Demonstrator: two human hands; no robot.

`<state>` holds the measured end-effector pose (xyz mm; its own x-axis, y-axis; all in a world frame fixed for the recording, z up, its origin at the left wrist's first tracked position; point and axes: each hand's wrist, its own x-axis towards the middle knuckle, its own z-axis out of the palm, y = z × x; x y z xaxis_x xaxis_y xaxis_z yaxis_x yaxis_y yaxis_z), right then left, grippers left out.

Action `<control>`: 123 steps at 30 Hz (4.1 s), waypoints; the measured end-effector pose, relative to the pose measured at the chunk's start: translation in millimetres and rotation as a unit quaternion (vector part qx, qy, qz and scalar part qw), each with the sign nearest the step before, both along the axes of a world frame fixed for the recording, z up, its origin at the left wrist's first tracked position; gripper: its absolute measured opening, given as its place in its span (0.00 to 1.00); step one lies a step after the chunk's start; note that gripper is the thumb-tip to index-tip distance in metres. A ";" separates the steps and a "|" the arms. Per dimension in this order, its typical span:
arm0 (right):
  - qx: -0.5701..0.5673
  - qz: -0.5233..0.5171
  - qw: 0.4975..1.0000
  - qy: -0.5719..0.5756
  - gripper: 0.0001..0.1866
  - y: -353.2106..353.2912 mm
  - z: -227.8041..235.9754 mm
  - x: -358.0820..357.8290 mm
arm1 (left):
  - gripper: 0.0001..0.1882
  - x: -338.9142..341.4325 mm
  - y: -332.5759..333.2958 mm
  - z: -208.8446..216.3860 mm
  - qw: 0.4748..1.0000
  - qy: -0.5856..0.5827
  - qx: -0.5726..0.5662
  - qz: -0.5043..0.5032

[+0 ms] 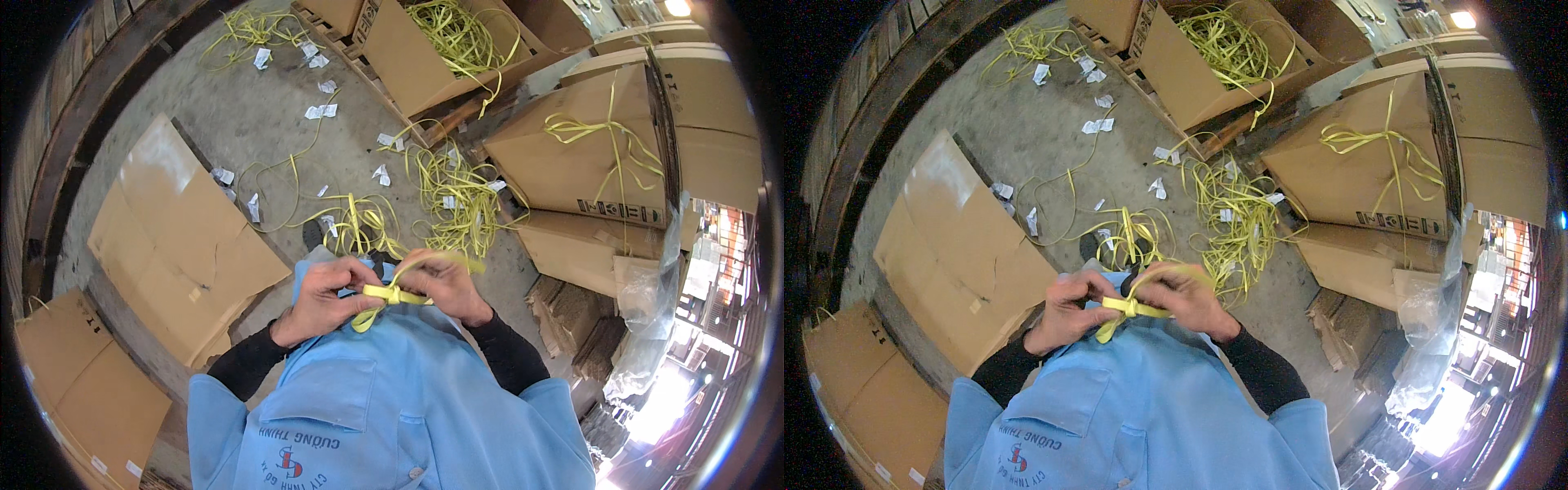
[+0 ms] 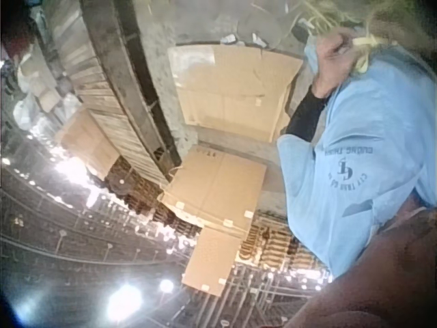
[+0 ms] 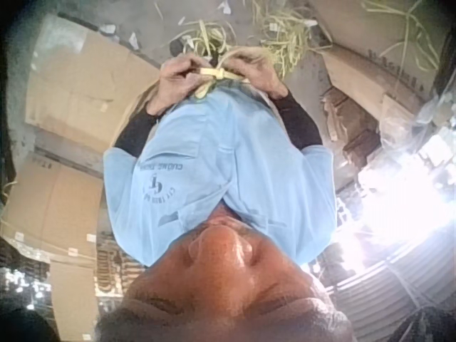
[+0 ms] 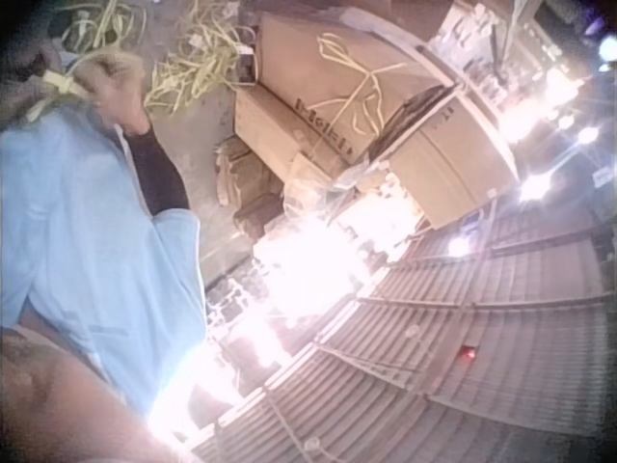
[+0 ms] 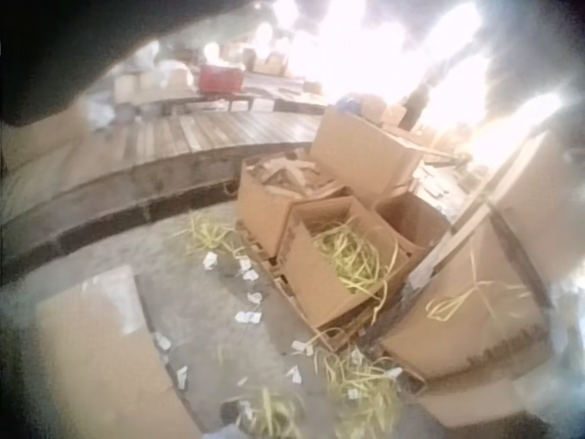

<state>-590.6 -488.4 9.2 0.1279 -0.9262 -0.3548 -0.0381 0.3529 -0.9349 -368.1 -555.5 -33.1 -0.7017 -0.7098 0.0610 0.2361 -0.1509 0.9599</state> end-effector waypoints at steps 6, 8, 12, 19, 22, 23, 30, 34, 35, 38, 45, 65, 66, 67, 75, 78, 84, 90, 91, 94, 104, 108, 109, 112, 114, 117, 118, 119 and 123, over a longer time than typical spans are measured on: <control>0.047 -0.227 0.965 -0.126 0.10 -4.5 0.7 -18.1 | 0.07 13.7 6.3 -1.1 0.997 -0.016 0.047 0.053; 0.085 -0.172 0.967 -0.168 0.13 -9.4 3.6 -18.3 | 0.07 15.0 9.5 -0.6 0.998 0.038 0.038 0.045; 0.121 0.094 0.979 -0.131 0.20 -20.0 4.7 -6.6 | 0.09 12.2 11.9 1.2 0.997 0.065 0.028 0.037; 0.118 0.146 0.973 -0.130 0.13 -25.6 -2.7 2.4 | 0.12 10.1 9.7 3.1 0.995 0.088 0.030 0.036; 0.121 0.147 0.973 -0.133 0.08 -21.5 -4.8 3.5 | 0.10 9.5 12.7 2.6 0.995 0.086 0.013 0.047; 0.100 0.143 0.975 -0.136 0.07 -19.5 -5.5 5.6 | 0.09 9.4 14.3 2.7 0.994 0.096 0.007 0.058; -0.004 -0.104 0.994 0.017 0.07 -12.5 -19.4 12.9 | 0.09 16.3 19.8 5.7 0.977 0.099 0.178 0.059; -0.067 -0.304 0.950 0.035 0.09 -20.6 -29.5 -30.0 | 0.08 23.2 17.6 8.4 0.983 0.153 0.077 0.072; -0.077 -0.331 0.939 0.049 0.10 -20.0 -30.3 -43.2 | 0.07 23.2 18.1 9.6 0.985 0.102 0.093 0.101; -0.114 -0.378 0.919 0.011 0.10 -18.9 -36.9 -64.6 | 0.05 21.3 15.8 11.3 0.965 0.007 0.181 0.188; -0.169 -0.429 0.875 -0.144 0.09 -12.7 -36.7 -46.2 | 0.05 15.6 -12.8 4.2 0.922 -0.129 0.084 0.356; -0.029 -0.104 0.992 -0.062 0.11 -46.6 -19.3 44.0 | 0.14 -13.5 -65.6 1.6 0.887 0.160 0.267 0.341; -0.041 -0.129 0.988 -0.068 0.11 -51.9 -17.0 47.0 | 0.16 -23.8 -61.2 -1.2 0.888 0.168 0.276 0.328; -0.067 -0.143 0.985 -0.064 0.11 -57.4 -15.7 50.8 | 0.18 -31.1 -56.3 -3.4 0.914 0.148 0.249 0.284; -0.061 -0.249 0.966 -0.032 0.11 -72.1 -10.6 24.0 | 0.08 -19.5 -52.2 -15.4 0.972 -0.197 -0.104 0.076; -0.100 -0.300 0.946 0.074 0.14 -57.9 -2.6 -40.6 | 0.09 20.1 -98.9 -38.8 0.906 -0.230 -0.247 0.256; -0.245 -0.574 0.773 0.114 0.22 43.1 42.7 -330.3 | 0.03 278.5 -233.0 -110.3 0.765 -0.137 -0.011 0.629; -0.003 -0.448 0.434 0.781 0.15 257.3 124.6 -512.1 | 0.16 575.0 -209.6 -141.6 0.656 -0.526 -0.223 0.493; 0.035 -0.483 0.420 0.767 0.14 275.9 139.9 -513.0 | 0.20 597.5 -208.5 -145.1 0.778 -0.321 0.024 0.540; -0.044 -0.657 0.502 0.560 0.11 261.8 180.3 -487.1 | 0.26 592.7 -222.5 -147.4 0.592 -0.381 0.176 0.688; -0.183 -0.479 0.843 -0.164 0.18 -25.7 86.8 -120.8 | 0.31 -35.0 -82.6 -89.6 0.915 -0.101 0.305 -0.245; -0.096 -0.430 0.838 -0.321 0.15 -52.0 45.7 -22.3 | 0.25 -119.7 -47.4 -52.5 0.757 0.261 0.566 -0.195; -0.084 -0.465 0.812 -0.342 0.14 -50.1 40.4 -19.6 | 0.22 -116.7 -59.3 -54.3 0.765 0.304 0.556 -0.119; -0.103 -0.502 0.772 -0.376 0.09 -31.2 26.0 -48.8 | 0.05 -67.0 -121.4 -89.1 0.811 0.335 0.477 0.037; -0.152 -0.554 0.730 -0.370 0.09 -12.6 19.3 -100.1 | 0.07 -15.9 -156.3 -115.1 0.885 0.201 0.381 0.175; -0.239 -0.558 0.706 -0.364 0.10 35.6 16.6 -185.3 | 0.18 71.4 -194.6 -136.1 0.719 0.362 0.558 0.199; -0.259 -0.555 0.704 -0.359 0.10 54.9 17.2 -213.2 | 0.20 98.9 -203.7 -138.2 0.743 0.344 0.532 0.218; -0.253 -0.557 0.701 -0.368 0.08 78.2 19.7 -239.6 | 0.20 124.8 -215.0 -138.5 0.723 0.357 0.551 0.217; -0.223 -0.661 0.625 -0.350 0.06 185.5 41.3 -352.2 | 0.19 225.8 -263.9 -130.4 0.737 0.384 0.477 0.285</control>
<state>-942.8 -302.9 50.6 -0.8742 -0.3735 -0.3102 0.4854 -0.6584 -0.5753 -142.3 -819.3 -163.5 -0.2904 -0.8537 -0.4323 0.9413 -0.3361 0.0313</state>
